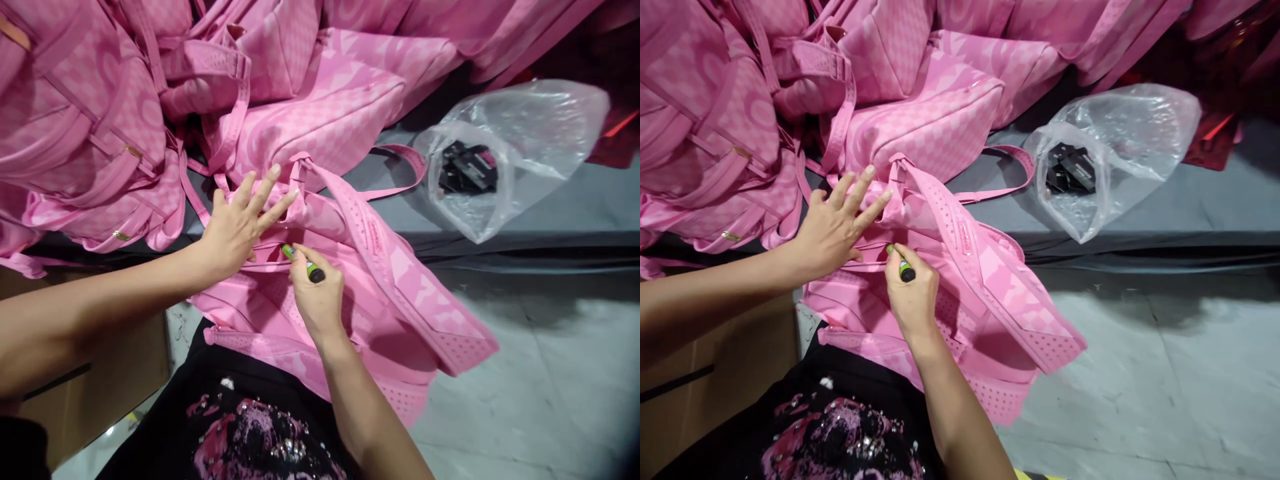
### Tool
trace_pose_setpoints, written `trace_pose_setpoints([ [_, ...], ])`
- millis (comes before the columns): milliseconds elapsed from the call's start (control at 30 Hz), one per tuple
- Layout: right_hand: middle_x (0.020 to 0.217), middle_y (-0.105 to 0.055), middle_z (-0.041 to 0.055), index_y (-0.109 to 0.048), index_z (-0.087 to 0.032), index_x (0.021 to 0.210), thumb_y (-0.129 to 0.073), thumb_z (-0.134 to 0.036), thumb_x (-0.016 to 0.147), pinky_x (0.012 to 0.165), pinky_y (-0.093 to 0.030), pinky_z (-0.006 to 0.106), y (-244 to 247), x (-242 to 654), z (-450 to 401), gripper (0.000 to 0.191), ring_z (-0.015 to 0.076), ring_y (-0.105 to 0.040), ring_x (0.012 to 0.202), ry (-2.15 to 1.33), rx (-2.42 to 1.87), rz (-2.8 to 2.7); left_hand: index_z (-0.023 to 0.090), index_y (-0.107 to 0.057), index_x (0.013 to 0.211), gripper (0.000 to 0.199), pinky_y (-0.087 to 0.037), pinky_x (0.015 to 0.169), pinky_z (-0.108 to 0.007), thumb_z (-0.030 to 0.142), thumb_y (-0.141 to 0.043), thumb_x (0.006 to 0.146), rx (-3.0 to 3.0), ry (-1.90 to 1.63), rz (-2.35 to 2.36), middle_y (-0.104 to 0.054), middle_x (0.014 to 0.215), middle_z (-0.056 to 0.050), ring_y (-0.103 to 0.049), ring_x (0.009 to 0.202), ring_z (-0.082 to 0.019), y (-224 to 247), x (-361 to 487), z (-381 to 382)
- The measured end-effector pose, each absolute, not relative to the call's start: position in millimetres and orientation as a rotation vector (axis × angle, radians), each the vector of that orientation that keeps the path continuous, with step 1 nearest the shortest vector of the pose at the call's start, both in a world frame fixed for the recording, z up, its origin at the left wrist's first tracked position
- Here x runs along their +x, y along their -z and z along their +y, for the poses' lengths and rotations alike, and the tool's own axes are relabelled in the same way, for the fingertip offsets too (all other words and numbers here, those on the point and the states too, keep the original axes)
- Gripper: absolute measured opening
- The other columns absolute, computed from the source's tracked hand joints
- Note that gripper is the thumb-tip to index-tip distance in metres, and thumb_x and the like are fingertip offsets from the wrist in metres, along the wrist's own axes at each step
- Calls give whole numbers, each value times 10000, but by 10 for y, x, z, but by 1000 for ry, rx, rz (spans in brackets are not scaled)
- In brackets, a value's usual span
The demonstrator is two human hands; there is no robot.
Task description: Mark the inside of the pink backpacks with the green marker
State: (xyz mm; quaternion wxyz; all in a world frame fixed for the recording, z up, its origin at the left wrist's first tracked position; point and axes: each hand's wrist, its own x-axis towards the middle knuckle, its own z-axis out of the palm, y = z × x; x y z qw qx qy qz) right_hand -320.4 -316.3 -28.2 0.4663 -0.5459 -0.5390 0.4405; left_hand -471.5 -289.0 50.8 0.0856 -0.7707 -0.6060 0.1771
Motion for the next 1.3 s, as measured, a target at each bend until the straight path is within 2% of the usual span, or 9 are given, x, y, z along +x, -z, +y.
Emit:
trace_pose_setpoints([
  [233, 864, -770, 82, -776, -141, 968, -563, -413, 841, 779, -560, 352, 293, -3194, -3114, 369, 217, -707, 727, -1111, -1337, -1370, 267, 13, 1585, 963, -444, 954, -567, 244, -631, 870, -2280, -626, -1757, -30, 1658, -182, -358, 1362, -400, -497, -4714, -2874],
  [367, 840, -765, 89, -780, -146, 966, -555, -436, 833, 773, -541, 350, 267, -3158, -3124, 391, 223, -700, 716, -1117, -1363, -1381, 241, -87, 1584, 837, -467, 940, -535, 234, -563, 895, -2360, -576, -1628, -103, 1648, -189, -378, 1342, -379, -537, -4816, -2910],
  [500, 782, -750, 79, -779, -158, 968, -548, -447, 836, 731, -521, 330, 256, -3126, -3120, 393, 211, -675, 676, -1156, -1366, -1388, 254, -110, 1581, 903, -489, 940, -486, 250, -644, 852, -2303, -430, -1831, -27, 1649, -200, -295, 1408, -403, -544, -4907, -2976],
  [700, 729, -719, 49, -763, -172, 937, -581, -487, 805, 654, -481, 289, 247, -3074, -3069, 387, 182, -621, 636, -1258, -1386, -1362, 256, -9, 1586, 961, -520, 903, -464, 132, -603, 841, -2320, -505, -1981, -111, 1604, -267, -506, 1243, -391, -596, -4951, -2977],
  [967, 647, -656, 3, -744, -190, 865, -614, -458, 793, 568, -425, 255, 231, -3036, -3065, 306, 146, -546, 568, -1197, -1404, -1420, 273, 75, 1570, 1002, -536, 884, -402, 122, -590, 836, -2285, -269, -2162, 5, 1617, -278, -462, 1339, -373, -567, -5006, -3050],
  [1033, 634, -647, -1, -749, -187, 839, -627, -457, 788, 543, -410, 250, 223, -3018, -3061, 301, 136, -515, 543, -1170, -1402, -1431, 282, 109, 1563, 1016, -548, 835, -387, 138, -592, 842, -2205, -271, -2236, -160, 1568, -293, -587, 1206, -338, -544, -5002, -3067],
  [1133, 665, -678, 10, -773, -180, 879, -637, -463, 795, 516, -401, 252, 182, -3000, -3067, 326, 131, -494, 525, -1176, -1379, -1456, 288, 134, 1559, 1001, -553, 742, -352, 158, -567, 856, -2207, -350, -2235, -480, 1297, -180, -688, 943, -272, -547, -4995, -3049],
  [1200, 773, -731, 23, -785, -193, 952, -635, -448, 812, 538, -430, 256, 143, -3014, -3097, 327, 137, -530, 554, -1227, -1329, -1483, 285, 127, 1560, 986, -550, 713, -338, 179, -560, 862, -2223, -366, -2211, -511, 1186, -126, -690, 884, -257, -563, -4987, -3026],
  [1300, 905, -762, 36, -775, -210, 1039, -628, -410, 834, 662, -514, 286, 111, -3101, -3174, 322, 175, -637, 685, -1335, -1225, -1511, 294, 146, 1556, 975, -547, 689, -331, 172, -537, 871, -2199, -361, -2207, -492, 1198, -126, -688, 863, -248, -578, -4953, -3004],
])
